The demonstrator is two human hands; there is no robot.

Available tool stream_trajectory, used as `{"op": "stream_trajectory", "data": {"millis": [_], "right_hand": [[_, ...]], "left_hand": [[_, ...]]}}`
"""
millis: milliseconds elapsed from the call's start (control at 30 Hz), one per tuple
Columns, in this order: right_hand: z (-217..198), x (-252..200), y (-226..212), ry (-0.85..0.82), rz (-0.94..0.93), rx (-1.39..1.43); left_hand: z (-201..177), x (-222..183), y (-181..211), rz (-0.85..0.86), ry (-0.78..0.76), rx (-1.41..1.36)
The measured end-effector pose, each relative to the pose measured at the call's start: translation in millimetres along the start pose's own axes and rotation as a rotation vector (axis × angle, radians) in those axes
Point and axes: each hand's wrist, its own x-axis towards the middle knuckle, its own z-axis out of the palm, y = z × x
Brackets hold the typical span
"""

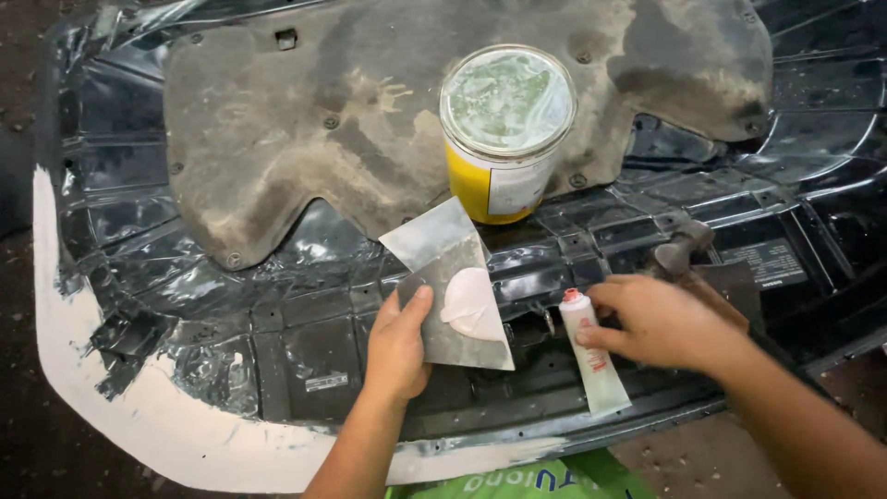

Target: Mix and apply body filler to a car part and then sand it.

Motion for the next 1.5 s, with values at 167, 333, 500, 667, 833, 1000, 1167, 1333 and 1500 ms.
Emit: {"op": "stream_trajectory", "data": {"millis": [167, 333, 500, 667, 833, 1000, 1167, 1333, 1500], "right_hand": [[61.5, 9.9, 30.7, 0.200, -0.131, 0.734], [60.6, 8.9, 19.4, 0.346, -0.360, 1.331], [28.4, 4.0, -10.0, 0.463, -0.392, 0.909], [20.9, 7.7, -15.9, 0.682, -0.369, 0.439], [22.7, 16.0, -11.9, 0.818, -0.391, 0.191], [23.6, 20.0, -9.1, 0.862, -0.438, 0.104], [19.3, 19.5, -11.3, 0.874, -0.462, 0.076], [18.0, 20.1, -11.9, 0.874, -0.473, 0.071], [19.0, 22.8, -11.2, 0.867, -0.463, 0.056]], "left_hand": [[4.1, 1.3, -4.1, -0.062, 0.057, 0.014], [4.3, -2.2, -9.5, -0.086, 0.017, 0.021], [5.8, -10.2, -8.4, -0.050, -0.135, 0.165], [9.5, -14.2, -11.2, -0.050, -0.153, 0.188], [10.8, -17.9, -11.4, -0.081, -0.158, 0.164], [12.2, -19.0, -10.0, -0.064, -0.158, 0.207], [16.6, -22.0, -6.1, -0.069, -0.141, 0.228], [15.6, -21.0, -7.6, -0.045, -0.165, 0.203], [17.3, -21.5, -5.3, -0.030, -0.167, 0.231]]}}
